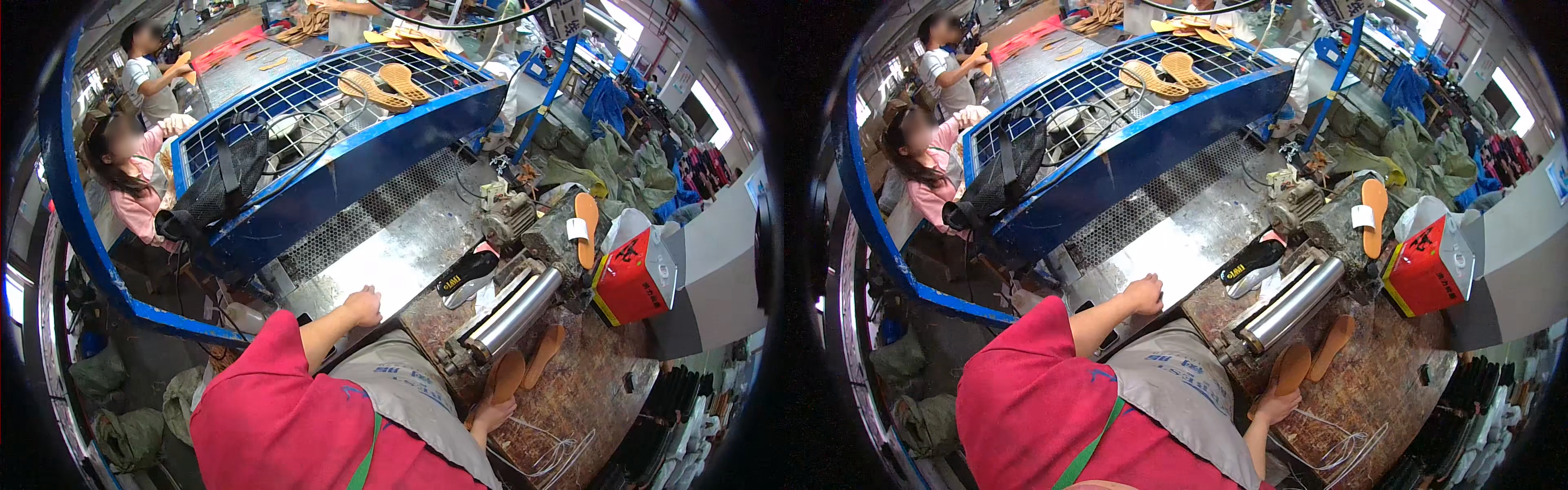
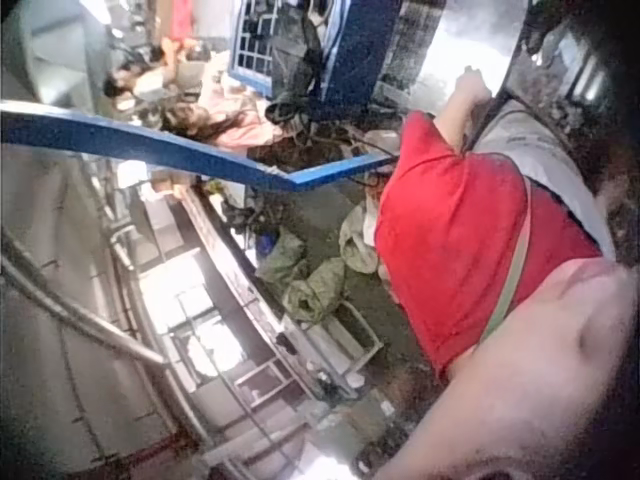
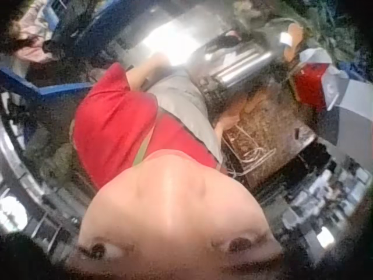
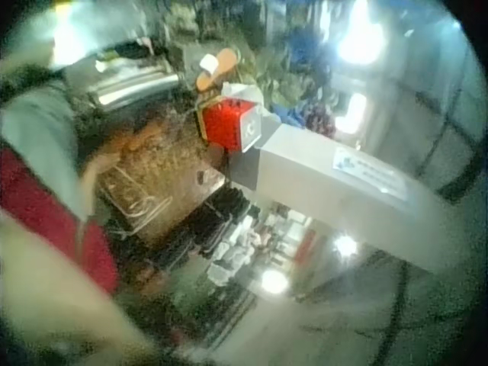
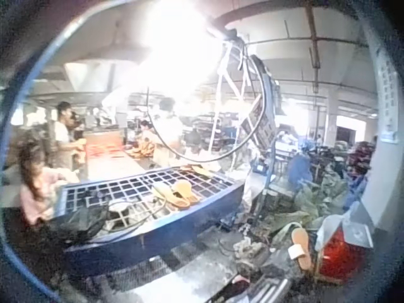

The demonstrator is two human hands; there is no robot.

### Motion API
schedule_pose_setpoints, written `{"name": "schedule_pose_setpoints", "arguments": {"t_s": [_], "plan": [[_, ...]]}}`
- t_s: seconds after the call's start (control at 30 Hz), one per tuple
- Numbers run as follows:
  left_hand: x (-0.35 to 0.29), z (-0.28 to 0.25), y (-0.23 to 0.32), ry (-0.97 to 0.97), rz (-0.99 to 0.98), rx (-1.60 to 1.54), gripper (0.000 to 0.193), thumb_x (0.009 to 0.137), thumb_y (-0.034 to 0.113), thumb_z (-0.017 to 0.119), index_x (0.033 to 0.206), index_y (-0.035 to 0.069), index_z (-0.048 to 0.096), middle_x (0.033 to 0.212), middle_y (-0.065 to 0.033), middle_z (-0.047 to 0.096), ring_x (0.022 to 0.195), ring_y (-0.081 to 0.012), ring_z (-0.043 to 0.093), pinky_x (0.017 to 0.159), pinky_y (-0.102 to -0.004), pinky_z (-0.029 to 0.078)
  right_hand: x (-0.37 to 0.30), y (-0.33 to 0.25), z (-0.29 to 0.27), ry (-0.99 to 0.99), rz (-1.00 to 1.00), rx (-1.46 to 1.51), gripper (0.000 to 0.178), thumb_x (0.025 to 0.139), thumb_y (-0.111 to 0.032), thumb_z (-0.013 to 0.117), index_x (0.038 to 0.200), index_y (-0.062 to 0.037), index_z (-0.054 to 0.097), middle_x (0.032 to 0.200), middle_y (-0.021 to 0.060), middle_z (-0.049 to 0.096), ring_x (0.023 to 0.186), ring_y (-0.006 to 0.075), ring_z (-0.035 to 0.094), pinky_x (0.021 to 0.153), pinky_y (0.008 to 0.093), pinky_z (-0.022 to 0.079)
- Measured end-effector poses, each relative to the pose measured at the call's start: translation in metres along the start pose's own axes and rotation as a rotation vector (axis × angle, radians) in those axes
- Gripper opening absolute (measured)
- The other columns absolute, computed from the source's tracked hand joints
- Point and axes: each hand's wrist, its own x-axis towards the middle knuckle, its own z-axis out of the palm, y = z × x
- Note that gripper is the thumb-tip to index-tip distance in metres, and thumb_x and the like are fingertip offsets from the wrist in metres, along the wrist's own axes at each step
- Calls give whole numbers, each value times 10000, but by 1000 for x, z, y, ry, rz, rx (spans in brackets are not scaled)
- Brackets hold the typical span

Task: The person feeds shoe insoles through a roller machine and presses the insole layers together by hand.

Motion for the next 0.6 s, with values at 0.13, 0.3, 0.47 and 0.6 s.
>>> {"name": "schedule_pose_setpoints", "arguments": {"t_s": [0.13, 0.3, 0.47, 0.6], "plan": [[3, 3, -1, -43, -12, -1, 485, 814, 293, 650, 1160, -47, 624, 1322, -307, 571, 1280, -425, 538, 1037, -475, 506, -6, -4, -5, -22, 32, 21, 611, 861, -284, 785, 1331, -10, 507, 1247, 189, 547, 1198, 416, 529, 969, 516, 468], [6, 8, -3, -17, 34, 39, 496, 820, 306, 638, 1150, -63, 622, 1331, -331, 562, 1278, -441, 542, 1057, -475, 491, 1, 15, 11, 54, -33, -10, 612, 858, -293, 788, 1317, -1, 508, 1230, 203, 544, 1180, 438, 524, 997, 512, 449], [11, 8, -8, 12, 34, 34, 535, 810, 330, 640, 1151, -82, 623, 1353, -351, 550, 1279, -450, 542, 1071, -472, 482, 5, -1, -1, -8, -12, 51, 608, 870, -330, 774, 1302, 4, 506, 1221, 215, 540, 1176, 447, 519, 1001, 512, 444], [12, 3, -4, -63, 15, 67, 517, 853, 320, 633, 1203, -60, 619, 1390, -324, 520, 1347, -442, 497, 1089, -479, 473, 4, -9, -7, -32, 8, 12, 617, 887, -374, 748, 1310, -7, 487, 1241, 204, 519, 1196, 430, 512, 989, 517, 448]]}}
